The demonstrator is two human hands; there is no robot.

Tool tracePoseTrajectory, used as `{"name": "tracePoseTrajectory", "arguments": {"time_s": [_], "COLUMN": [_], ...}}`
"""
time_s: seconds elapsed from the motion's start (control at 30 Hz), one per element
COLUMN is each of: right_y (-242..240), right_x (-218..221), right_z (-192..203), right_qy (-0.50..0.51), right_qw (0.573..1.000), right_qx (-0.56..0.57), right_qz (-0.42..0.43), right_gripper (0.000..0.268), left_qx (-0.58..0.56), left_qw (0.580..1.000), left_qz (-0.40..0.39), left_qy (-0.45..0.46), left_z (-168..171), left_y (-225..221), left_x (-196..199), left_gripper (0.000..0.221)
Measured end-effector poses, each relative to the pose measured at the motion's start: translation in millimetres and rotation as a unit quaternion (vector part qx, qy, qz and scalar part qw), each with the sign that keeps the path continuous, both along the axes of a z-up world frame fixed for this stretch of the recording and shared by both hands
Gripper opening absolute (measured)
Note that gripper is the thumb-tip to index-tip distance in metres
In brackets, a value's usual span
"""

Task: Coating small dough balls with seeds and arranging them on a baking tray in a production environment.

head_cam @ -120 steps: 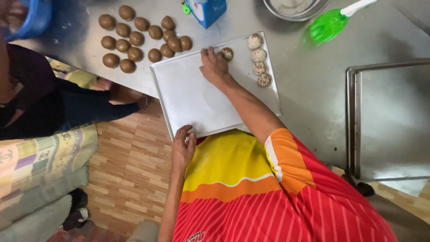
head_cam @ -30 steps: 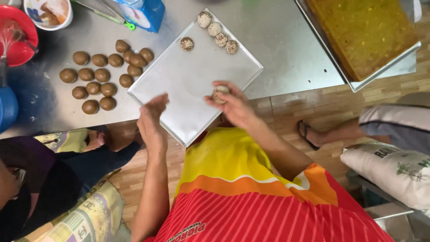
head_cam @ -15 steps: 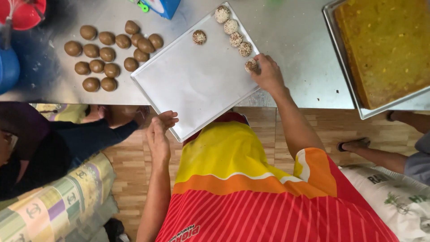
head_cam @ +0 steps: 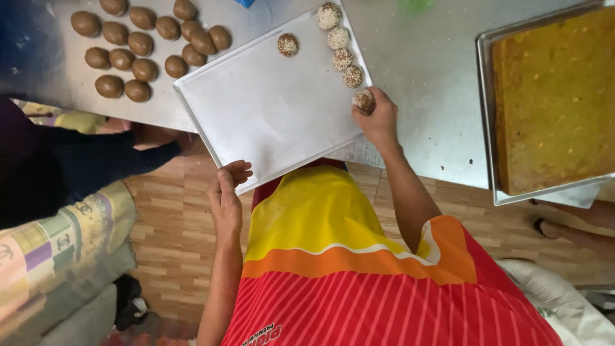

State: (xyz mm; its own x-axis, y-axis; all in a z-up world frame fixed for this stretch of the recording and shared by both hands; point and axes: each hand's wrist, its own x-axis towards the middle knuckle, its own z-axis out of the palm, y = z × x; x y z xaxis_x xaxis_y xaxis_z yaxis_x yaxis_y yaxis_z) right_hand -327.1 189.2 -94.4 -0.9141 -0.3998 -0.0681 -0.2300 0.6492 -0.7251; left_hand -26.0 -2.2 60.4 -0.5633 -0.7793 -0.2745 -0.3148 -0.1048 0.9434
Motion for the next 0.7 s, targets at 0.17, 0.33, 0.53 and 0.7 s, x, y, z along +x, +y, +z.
{"name": "tracePoseTrajectory", "arguments": {"time_s": [0.17, 0.33, 0.53, 0.7], "right_y": [23.5, 7.5, -0.4, -0.7], "right_x": [-19.7, -7.1, -16.6, -11.1], "right_z": [-17.4, 6.4, -20.5, -16.2], "right_qy": [-0.059, -0.013, 0.014, 0.013], "right_qw": [0.998, 0.999, 0.999, 0.999], "right_qx": [-0.022, -0.021, 0.031, 0.041], "right_qz": [-0.03, 0.047, 0.017, 0.016], "right_gripper": [0.057, 0.067, 0.053, 0.056], "left_qx": [0.002, 0.003, -0.021, -0.033], "left_qw": [0.999, 1.0, 0.999, 0.998], "left_qz": [0.005, 0.006, -0.015, -0.026], "left_qy": [-0.033, -0.029, -0.034, -0.037], "left_z": [-1.6, -16.0, -8.7, -7.8], "left_y": [14.4, 17.2, 14.5, 12.6], "left_x": [2.6, 0.0, -17.9, -18.9], "left_gripper": [0.056, 0.057, 0.054, 0.053]}}
